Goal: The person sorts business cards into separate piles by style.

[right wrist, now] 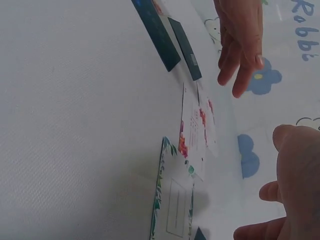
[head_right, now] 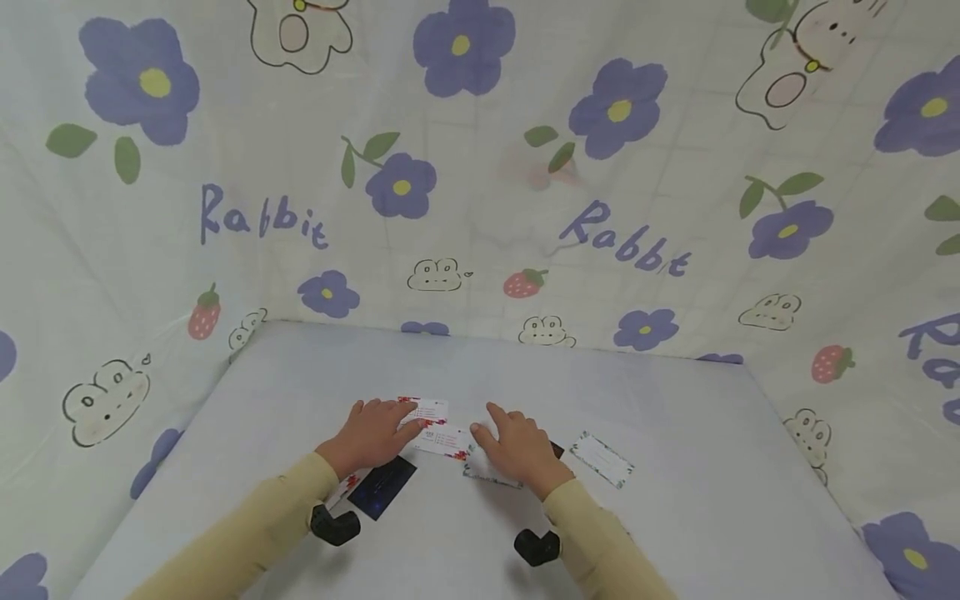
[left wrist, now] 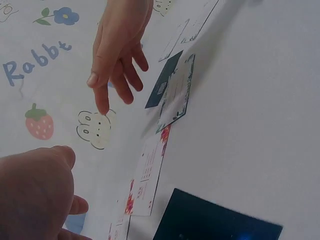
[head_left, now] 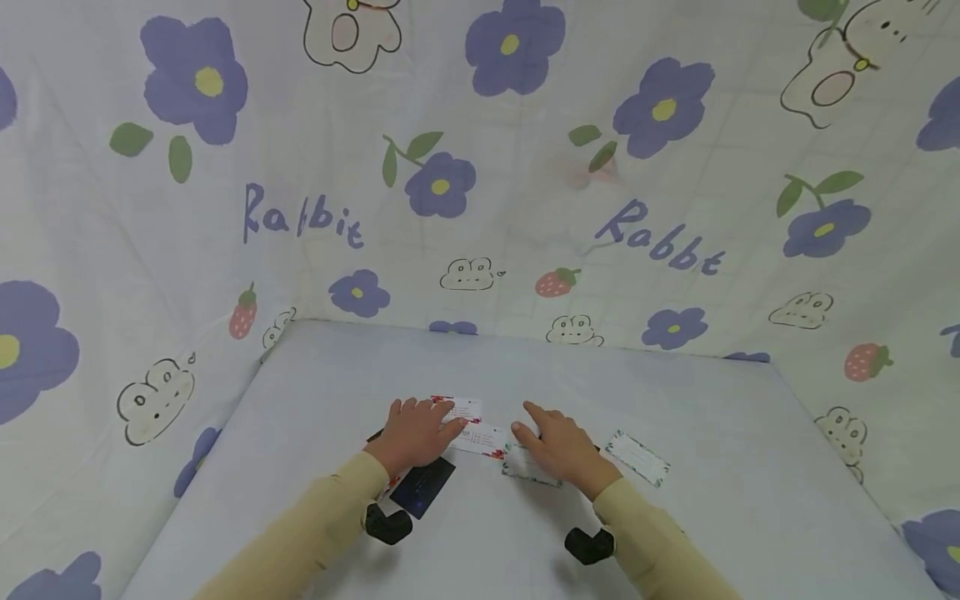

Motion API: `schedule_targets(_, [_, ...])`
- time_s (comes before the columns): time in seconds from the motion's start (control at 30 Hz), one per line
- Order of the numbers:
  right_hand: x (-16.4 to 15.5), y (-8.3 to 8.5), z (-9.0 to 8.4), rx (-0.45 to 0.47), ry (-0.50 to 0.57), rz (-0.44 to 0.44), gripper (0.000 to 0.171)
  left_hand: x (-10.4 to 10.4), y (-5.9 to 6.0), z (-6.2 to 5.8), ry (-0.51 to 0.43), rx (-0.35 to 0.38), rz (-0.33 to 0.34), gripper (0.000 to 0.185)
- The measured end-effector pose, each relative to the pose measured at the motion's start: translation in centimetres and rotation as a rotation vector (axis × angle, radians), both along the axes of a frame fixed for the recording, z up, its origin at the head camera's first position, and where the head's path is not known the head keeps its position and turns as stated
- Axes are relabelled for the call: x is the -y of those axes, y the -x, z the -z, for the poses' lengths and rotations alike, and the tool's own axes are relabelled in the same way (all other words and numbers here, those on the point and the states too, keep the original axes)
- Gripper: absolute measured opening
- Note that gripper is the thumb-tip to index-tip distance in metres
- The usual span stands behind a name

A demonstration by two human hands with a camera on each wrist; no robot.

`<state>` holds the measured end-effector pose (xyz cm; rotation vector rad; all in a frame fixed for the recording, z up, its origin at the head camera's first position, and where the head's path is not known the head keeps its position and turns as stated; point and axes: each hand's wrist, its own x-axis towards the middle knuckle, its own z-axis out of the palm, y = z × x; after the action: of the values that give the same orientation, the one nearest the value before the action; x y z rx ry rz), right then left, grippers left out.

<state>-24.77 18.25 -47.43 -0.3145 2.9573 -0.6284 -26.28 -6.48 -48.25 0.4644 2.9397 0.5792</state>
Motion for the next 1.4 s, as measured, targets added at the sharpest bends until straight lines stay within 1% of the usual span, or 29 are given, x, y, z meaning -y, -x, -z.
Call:
schedule_targets(0.1, [0.6,0.1,0.2,0.011,0.001,-0.004,0.060,-0.7,0.2,0.5,-0.014,-0.004,0.004,0.055])
schedule_targets(0.2, [1.2,0.4,0.4,0.036,0.011,-0.011,0.060,-1.5,0.3,1.4,-0.025,-0.017,0.009,0.055])
schedule_targets(0.3, [1.7,0.5,0.8,0.065,0.029,-0.015,0.061,-2.1,0.4,2.1,-0.049,-0.005,0.006,0.056])
schedule_targets(0.47, [2.1,0.6,1.4,0.064,0.062,-0.012,0.061,-2.9,0.1,2.6,-0.077,0.019,-0.010,0.058])
schedule_targets(0.53, [2.1,0.6,1.5,0.056,0.074,-0.015,0.062,-3.0,0.0,2.7,-0.086,0.012,-0.012,0.058])
schedule_targets(0.77, [2.5,0.6,1.5,0.098,0.129,-0.025,0.064,-3.1,-0.3,2.4,-0.085,0.007,-0.029,0.060])
schedule_targets(0.93, [2.9,0.7,1.7,0.090,0.163,-0.014,0.063,-3.0,-0.5,2.2,-0.089,0.003,-0.028,0.058])
schedule_targets(1.17, [3.7,0.7,1.5,0.088,0.176,-0.029,0.064,-2.8,-0.5,2.7,-0.101,0.001,-0.027,0.056])
schedule_targets(1.3, [4.1,0.8,1.5,0.092,0.177,0.009,0.064,-2.7,-0.4,2.8,-0.120,0.004,-0.023,0.056])
schedule_targets(1.4, [4.4,0.8,1.4,0.112,0.223,0.052,0.064,-2.5,-0.3,2.8,-0.123,0.010,-0.028,0.056])
